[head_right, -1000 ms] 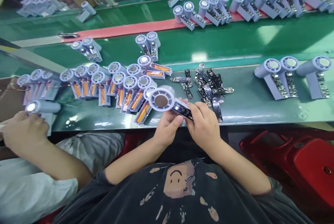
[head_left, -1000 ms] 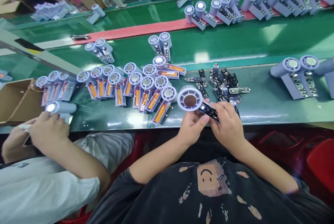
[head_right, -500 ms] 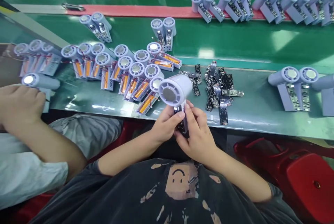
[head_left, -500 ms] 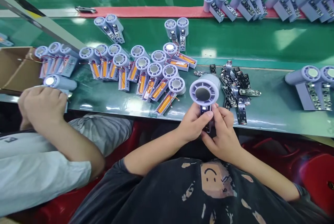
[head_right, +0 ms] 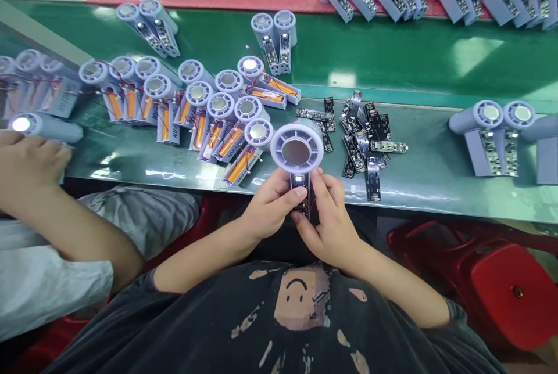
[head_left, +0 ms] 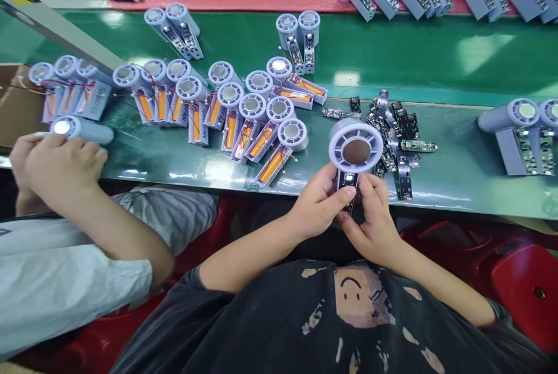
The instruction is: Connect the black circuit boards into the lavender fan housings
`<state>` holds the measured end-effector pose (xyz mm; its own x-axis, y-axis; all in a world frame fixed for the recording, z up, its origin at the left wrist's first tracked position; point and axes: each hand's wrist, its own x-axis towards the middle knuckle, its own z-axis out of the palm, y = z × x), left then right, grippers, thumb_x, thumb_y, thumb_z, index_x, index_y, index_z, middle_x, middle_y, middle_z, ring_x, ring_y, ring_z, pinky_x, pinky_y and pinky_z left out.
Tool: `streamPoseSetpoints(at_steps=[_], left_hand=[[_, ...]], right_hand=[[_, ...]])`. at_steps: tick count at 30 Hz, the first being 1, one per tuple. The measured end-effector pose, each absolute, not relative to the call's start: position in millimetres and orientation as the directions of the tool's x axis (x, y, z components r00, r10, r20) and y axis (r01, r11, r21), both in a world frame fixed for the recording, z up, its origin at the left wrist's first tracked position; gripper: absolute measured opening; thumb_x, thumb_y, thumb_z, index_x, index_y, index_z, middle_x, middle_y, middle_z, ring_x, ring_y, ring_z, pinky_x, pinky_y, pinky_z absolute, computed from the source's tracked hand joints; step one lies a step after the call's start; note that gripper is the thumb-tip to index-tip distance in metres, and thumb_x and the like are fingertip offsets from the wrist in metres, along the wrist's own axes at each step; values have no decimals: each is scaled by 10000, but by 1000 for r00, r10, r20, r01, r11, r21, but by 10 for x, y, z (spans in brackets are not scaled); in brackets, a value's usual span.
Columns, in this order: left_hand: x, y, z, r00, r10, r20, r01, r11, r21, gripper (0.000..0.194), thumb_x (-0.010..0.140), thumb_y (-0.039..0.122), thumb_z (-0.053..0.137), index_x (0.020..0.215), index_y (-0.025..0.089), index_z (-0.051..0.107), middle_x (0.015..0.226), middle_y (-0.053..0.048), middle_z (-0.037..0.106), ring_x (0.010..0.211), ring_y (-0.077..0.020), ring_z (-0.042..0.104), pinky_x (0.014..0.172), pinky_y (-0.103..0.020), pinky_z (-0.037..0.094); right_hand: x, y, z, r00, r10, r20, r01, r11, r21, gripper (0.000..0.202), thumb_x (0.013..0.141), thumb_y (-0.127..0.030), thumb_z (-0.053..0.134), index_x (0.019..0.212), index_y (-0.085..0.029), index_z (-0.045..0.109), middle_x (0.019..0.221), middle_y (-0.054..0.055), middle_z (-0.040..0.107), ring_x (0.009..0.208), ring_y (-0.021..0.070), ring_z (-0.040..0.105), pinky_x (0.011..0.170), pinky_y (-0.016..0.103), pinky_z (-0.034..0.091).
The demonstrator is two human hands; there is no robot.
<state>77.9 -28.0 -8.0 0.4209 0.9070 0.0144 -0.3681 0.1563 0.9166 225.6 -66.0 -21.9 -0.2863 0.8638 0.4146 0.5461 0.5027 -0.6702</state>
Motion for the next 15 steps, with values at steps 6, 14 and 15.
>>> streamPoseSetpoints(at_steps=[6,14,15], left_hand=[[770,-295,-83,411,912,-3,-375,172,911,435,887,450,680,1216,190,565,1228,-75,671,1130,-220,644,987,-356,519],[773,-301,-82,431,902,13,-377,166,911,418,893,441,675,1213,195,567,1232,-71,669,1141,-216,637,1008,-360,505],[772,-301,-84,432,902,13,-374,166,912,420,895,440,674,1217,195,563,1224,-72,672,1131,-214,640,996,-355,509]], right_hand=[[2253,-664,-218,-294,866,403,539,499,-679,845,925,-220,556,1611,-335,77,1351,133,408,1255,288,448,1028,543,501],[2258,-669,-230,-281,863,419,537,504,-677,845,921,-212,563,1606,-347,86,1342,131,412,1238,287,459,1010,544,510],[2256,-668,-233,-279,862,424,533,506,-678,844,921,-209,562,1606,-348,88,1342,129,411,1238,285,458,1011,540,510]])
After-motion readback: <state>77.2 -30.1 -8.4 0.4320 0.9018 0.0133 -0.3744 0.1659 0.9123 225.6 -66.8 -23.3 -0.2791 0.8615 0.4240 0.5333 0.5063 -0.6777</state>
